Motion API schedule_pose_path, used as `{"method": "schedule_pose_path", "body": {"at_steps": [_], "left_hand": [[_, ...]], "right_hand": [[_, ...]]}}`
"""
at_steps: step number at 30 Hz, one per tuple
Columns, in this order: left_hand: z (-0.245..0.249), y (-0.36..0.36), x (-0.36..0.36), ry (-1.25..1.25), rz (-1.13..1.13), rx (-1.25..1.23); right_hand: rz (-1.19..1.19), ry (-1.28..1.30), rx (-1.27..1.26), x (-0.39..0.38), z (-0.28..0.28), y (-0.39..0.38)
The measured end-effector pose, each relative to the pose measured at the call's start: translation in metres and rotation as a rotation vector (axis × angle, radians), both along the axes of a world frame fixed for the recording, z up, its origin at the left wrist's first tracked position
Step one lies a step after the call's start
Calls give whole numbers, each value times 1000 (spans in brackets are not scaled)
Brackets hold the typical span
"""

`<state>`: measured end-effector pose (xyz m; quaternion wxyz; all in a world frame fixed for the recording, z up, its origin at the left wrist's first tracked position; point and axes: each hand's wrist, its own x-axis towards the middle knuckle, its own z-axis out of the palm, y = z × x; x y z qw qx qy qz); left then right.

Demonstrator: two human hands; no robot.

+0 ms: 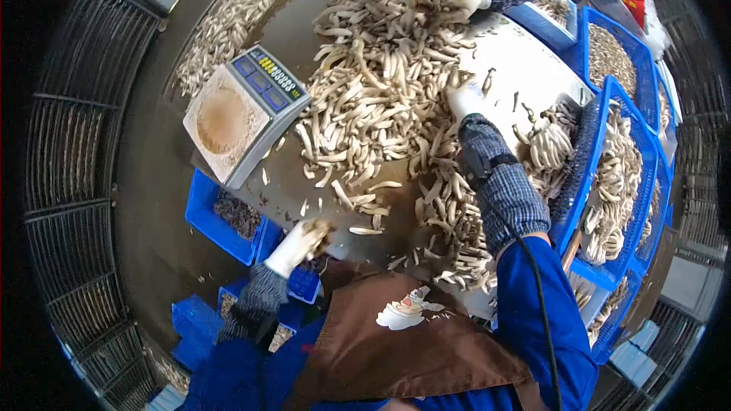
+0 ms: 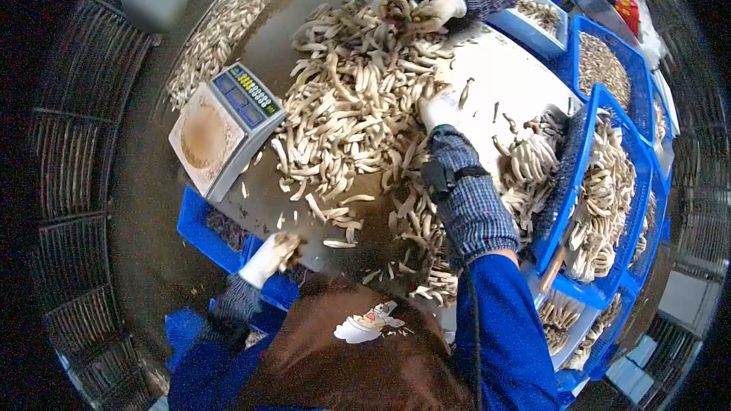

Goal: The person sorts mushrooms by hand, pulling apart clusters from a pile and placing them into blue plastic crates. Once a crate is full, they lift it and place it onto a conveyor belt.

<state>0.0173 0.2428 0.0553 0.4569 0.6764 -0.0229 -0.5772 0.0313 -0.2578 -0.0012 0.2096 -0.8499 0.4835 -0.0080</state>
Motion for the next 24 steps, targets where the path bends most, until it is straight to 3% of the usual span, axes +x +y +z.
{"method": "schedule_pose_path", "body": {"at_steps": [2, 3, 4, 6, 7, 8, 9, 10, 12, 13, 14, 15, 16, 18, 19, 20, 22, 24], "left_hand": [[-25, 68, -4, -11, -98, 139], [-47, 101, -11, -136, -136, 190], [-74, 132, -18, -260, -175, 238], [-118, 185, -23, -680, -247, 259], [-122, 198, -18, -745, -349, 535], [-126, 201, -8, -806, -454, 812], [-96, 182, 4, -789, -420, 842], [-94, 176, 11, -929, -271, 815], [-62, 125, 21, -1052, -134, 697], [-28, 80, 20, -944, -36, 528], [-4, 35, 16, -833, 63, 363], [-9, 7, 13, -335, 290, 40], [4, -39, 3, -364, 281, -90], [12, -108, -6, -92, 143, -509], [15, -132, -17, -4, 173, -559], [16, -152, -26, 86, 205, -610], [7, -186, -35, -555, 150, -680], [12, -189, -39, -526, 157, -677]], "right_hand": [[8, 55, 227, -4, 27, -5], [-43, -63, 229, -10, 18, -6], [-143, -60, 320, -14, 59, 16], [-120, -117, 173, -36, 30, 7], [-158, -301, 458, -47, 66, 26], [-156, -300, 455, -59, 86, 39], [-114, -272, 399, -70, 102, 49], [-76, -246, 340, -80, 112, 57], [-76, -294, 436, -99, 114, 74], [-63, -544, 477, -106, 121, 98], [-36, -721, 541, -116, 57, 89], [27, -823, 639, -120, 70, 108], [91, -927, 740, -123, 89, 137], [155, -789, 583, -131, 103, 168], [194, -807, 460, -135, 108, 184], [240, -689, 497, -138, 123, 193], [334, -752, 236, -147, 117, 203], [338, -753, 167, -155, 121, 206]]}}
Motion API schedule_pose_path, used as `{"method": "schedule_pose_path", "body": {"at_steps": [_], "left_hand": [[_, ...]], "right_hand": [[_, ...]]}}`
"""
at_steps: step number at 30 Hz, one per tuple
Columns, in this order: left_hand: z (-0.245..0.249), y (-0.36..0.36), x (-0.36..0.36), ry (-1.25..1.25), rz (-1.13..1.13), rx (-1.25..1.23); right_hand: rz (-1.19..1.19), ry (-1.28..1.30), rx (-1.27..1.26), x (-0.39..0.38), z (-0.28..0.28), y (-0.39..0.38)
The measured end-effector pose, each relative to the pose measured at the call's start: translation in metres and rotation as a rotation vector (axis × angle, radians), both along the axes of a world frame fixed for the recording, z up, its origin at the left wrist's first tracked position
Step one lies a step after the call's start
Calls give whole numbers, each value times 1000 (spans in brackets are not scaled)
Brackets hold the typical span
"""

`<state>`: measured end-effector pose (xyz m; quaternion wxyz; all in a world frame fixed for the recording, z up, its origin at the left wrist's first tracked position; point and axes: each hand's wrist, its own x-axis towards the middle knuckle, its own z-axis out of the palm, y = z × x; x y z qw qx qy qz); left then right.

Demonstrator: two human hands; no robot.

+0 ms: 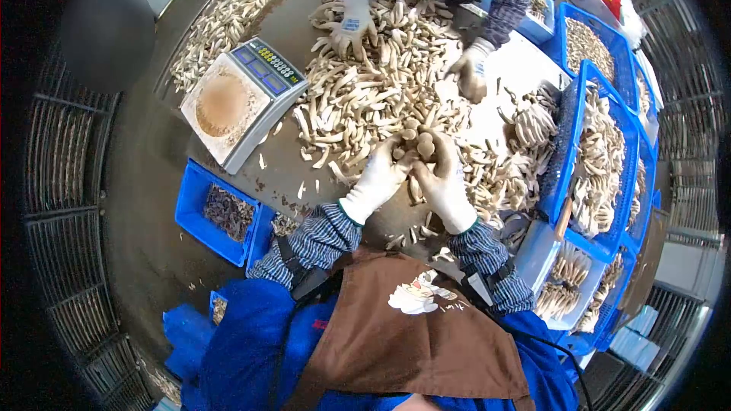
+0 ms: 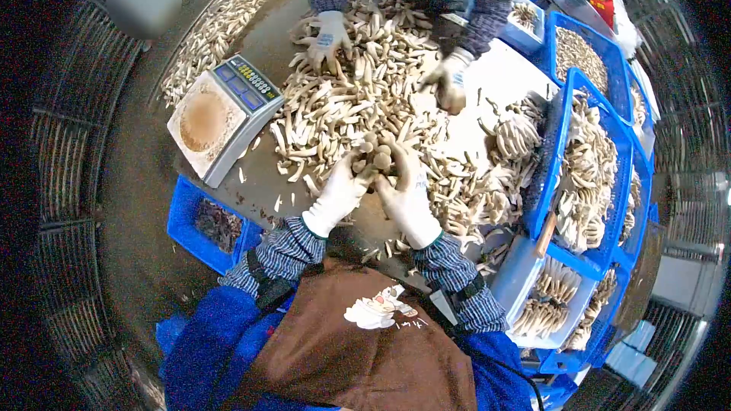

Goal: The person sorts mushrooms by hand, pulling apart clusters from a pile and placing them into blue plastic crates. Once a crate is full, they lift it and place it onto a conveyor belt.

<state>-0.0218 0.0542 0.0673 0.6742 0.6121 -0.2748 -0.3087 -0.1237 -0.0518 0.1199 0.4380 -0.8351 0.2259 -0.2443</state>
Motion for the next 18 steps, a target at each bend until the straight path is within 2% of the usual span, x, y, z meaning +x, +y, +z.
{"method": "schedule_pose_path", "body": {"at_steps": [2, 3, 4, 6, 7, 9, 10, 12, 13, 14, 16, 17, 18], "left_hand": [[3, 5, 2, 13, 5, -4], [25, 9, 9, -94, -50, 208], [35, 13, 4, 357, 8, 110], [15, 13, 14, 136, -14, 221], [11, 15, 13, 135, -20, 221], [7, 16, 9, 432, 14, -56], [4, 15, 10, 430, 11, -56], [-7, 14, 13, -33, -58, 212], [38, 17, 15, 347, -125, 293], [23, 15, 16, 357, -73, 289], [20, 18, 9, 470, 9, 33], [29, 14, 5, 347, 21, 73], [40, 12, 10, 324, -163, 158]], "right_hand": [[13, -13, 91, -6, 13, 4], [43, 26, 422, -7, 10, -2], [74, -151, 504, -2, 7, -5], [-128, -185, 832, -3, 17, 3], [-133, -188, 831, -2, 19, 5], [-139, -207, 816, 1, 22, 4], [-141, -211, 815, 2, 23, 3], [-142, -17, 662, 2, 24, 2], [-138, -116, 747, 3, 24, 5], [-157, -126, 745, 2, 24, 6], [-155, 123, 1015, -15, 28, -4], [-178, 69, 724, -15, 8, -6], [-226, -170, 860, -12, -3, -2]]}}
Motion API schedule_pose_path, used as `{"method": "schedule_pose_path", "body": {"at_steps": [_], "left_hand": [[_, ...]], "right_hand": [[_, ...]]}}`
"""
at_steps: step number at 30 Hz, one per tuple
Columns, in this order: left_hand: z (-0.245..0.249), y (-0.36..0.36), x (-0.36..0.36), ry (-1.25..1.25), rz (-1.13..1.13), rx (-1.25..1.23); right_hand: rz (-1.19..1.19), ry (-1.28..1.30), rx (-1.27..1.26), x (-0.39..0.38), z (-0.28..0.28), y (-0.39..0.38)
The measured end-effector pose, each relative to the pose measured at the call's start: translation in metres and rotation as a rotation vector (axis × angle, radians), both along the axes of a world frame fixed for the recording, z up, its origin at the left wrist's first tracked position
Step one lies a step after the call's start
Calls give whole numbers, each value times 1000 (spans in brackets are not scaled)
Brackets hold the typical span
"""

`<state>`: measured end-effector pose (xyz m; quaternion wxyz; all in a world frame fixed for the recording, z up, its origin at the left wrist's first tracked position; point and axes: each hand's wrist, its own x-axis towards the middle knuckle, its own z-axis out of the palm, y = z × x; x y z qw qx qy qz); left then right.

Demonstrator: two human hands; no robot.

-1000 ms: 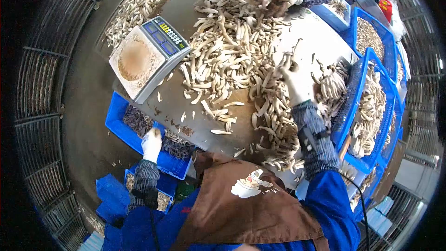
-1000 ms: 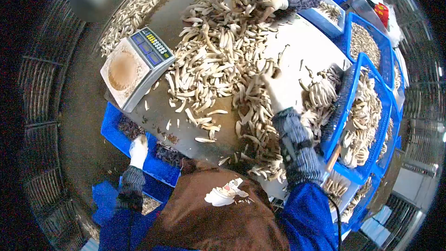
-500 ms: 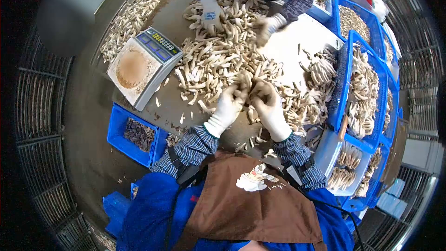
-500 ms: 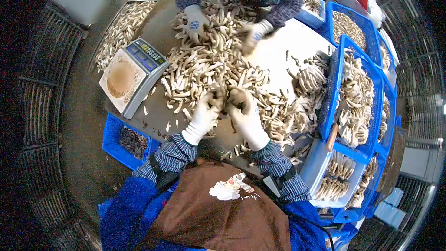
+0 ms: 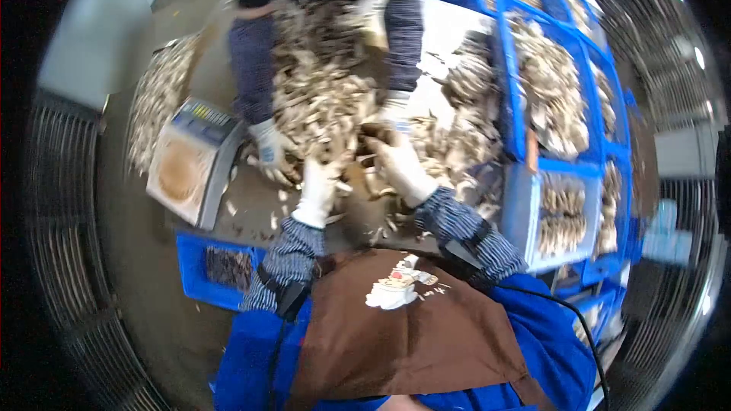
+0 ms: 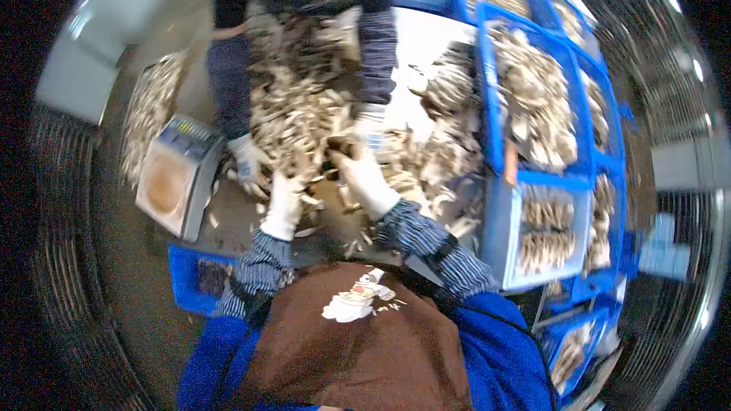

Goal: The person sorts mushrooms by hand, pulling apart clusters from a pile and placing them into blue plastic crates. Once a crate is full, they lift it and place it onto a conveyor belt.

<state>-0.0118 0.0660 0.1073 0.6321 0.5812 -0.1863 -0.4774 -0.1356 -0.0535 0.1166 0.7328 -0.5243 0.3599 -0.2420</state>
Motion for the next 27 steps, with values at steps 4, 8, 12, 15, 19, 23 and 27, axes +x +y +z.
{"method": "schedule_pose_path", "body": {"at_steps": [4, 8, 12, 15, 19, 23, 27], "left_hand": [[-32, -14, -9, -125, -40, -36], [-3, -32, -26, -113, -52, -24], [-46, -42, -8, -240, -100, 144], [-98, -57, 22, -427, -150, 210], [-49, -68, 2, -883, -378, 336], [-77, -86, 15, -1103, -516, 477], [-69, -99, 4, -1256, -475, 468]], "right_hand": [[135, 14, -155, -19, 5, -5], [-191, 485, -255, -86, 27, -15], [-393, 225, -638, -212, 26, -25], [-855, 533, -547, -342, 23, -38], [-601, 1661, -883, -578, -70, -74], [-524, 1716, -517, -646, -59, -88], [-390, 1757, -549, -619, -24, -83]]}}
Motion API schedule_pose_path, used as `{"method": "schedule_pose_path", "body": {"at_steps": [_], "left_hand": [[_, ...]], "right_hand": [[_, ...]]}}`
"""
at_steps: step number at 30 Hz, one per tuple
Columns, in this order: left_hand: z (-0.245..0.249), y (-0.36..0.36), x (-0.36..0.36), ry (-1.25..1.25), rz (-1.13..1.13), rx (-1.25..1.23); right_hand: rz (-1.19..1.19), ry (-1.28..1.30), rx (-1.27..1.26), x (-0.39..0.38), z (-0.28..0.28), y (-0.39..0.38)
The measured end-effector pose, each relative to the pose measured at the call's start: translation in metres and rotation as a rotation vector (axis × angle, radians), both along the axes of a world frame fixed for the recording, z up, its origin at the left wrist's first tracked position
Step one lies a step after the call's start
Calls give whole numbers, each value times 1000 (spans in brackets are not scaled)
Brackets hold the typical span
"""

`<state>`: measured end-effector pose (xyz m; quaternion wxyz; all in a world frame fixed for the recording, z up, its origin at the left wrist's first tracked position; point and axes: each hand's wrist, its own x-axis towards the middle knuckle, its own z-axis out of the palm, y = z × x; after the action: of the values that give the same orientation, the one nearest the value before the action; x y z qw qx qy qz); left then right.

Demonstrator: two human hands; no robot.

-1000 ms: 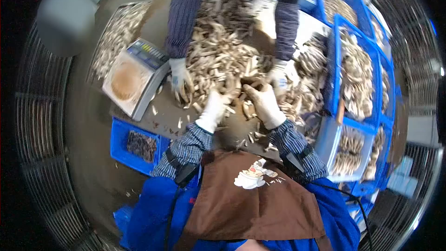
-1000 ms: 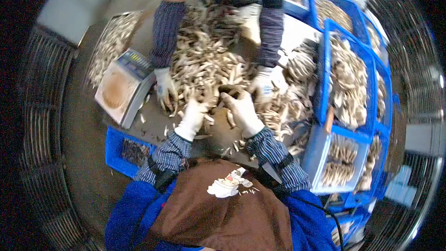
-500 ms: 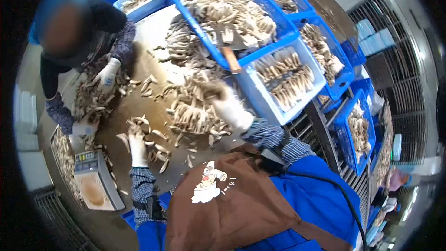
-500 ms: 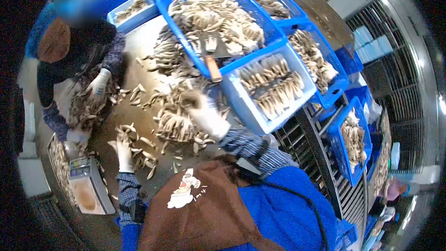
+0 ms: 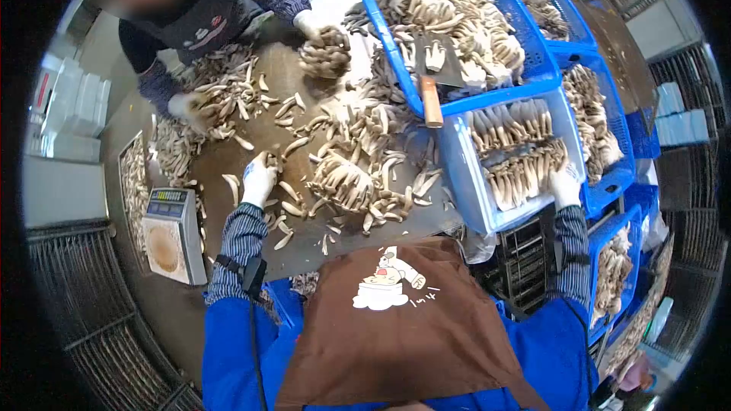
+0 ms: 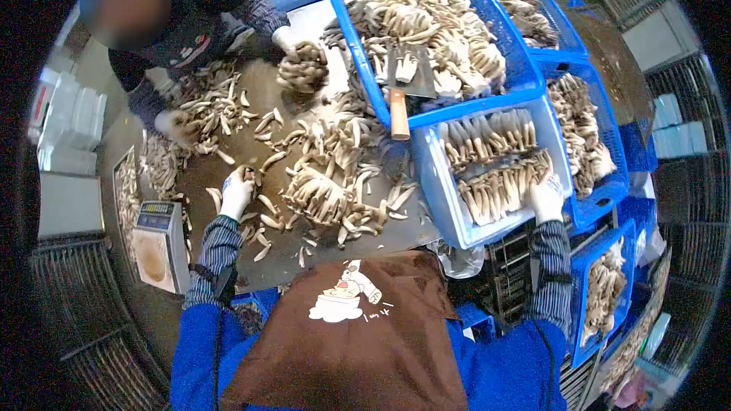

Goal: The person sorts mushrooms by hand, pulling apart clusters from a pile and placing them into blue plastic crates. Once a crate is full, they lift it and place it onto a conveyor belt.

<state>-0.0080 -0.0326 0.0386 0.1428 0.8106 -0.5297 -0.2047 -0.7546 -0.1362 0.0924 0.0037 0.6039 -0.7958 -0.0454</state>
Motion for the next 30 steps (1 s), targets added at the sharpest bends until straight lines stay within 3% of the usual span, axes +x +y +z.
{"method": "schedule_pose_path", "body": {"at_steps": [1, 2, 3, 4, 5, 7, 9, 11, 12, 13, 15, 16, 17, 18, 19, 21, 22, 23, 25, 26, 28, 29, 30], "left_hand": [[-2, 0, 0, -38, -15, -87], [-6, -1, -2, 4, 54, -81], [2, -5, -10, 46, 123, -78], [-17, -4, -1, 92, 105, -149], [16, -13, -16, 286, 185, 40], [-21, -20, 2, -30, -70, -182], [-12, -33, -4, -53, -46, -182], [-14, -45, 3, -41, -3, -111], [-9, -53, 3, -44, 1, -106], [2, -62, -1, -204, -66, -93], [19, -81, -17, -534, -223, -118], [21, -90, -29, -696, -339, -398], [31, -107, -43, -513, -436, -217], [59, -125, -68, -282, -561, 94], [28, -132, -76, -201, -761, -270], [13, -152, -112, -75, -924, -166], [11, -160, -129, -57, -983, -251], [-4, -166, -143, -30, -978, -219], [-18, -176, -160, -14, -915, -374], [-24, -180, -162, -7, -913, -379], [-18, -183, -162, 280, -760, -219], [-11, -182, -156, 281, -755, -218], [9, -178, -148, 479, -682, -98]], "right_hand": [[102, -160, -213, 37, 27, 4], [458, 56, -530, 35, 2, 2], [490, -381, -640, 103, 40, 11], [524, -615, -513, 149, 54, 20], [535, -737, -337, 196, 63, 37], [747, -829, -72, 258, 33, 52], [698, -864, 269, 310, 18, 49], [609, -1020, 26, 345, -34, 35], [542, -958, 2, 356, -45, 24], [374, -909, 250, 369, -19, 7], [555, -547, -48, 381, -49, -21], [546, -533, 4, 384, -54, -32], [536, -517, 59, 384, -59, -41], [599, -443, -42, 383, -85, -49], [594, -475, 1, 384, -76, -52], [703, -636, -122, 379, -76, -59], [694, -526, -27, 377, -83, -62], [695, -519, -26, 377, -90, -66], [478, -882, 63, 374, -103, -73], [420, -805, 151, 366, -107, -74], [420, -841, 73, 370, -84, -70], [419, -887, -7, 376, -75, -68], [378, -1054, -21, 381, -87, -66]]}}
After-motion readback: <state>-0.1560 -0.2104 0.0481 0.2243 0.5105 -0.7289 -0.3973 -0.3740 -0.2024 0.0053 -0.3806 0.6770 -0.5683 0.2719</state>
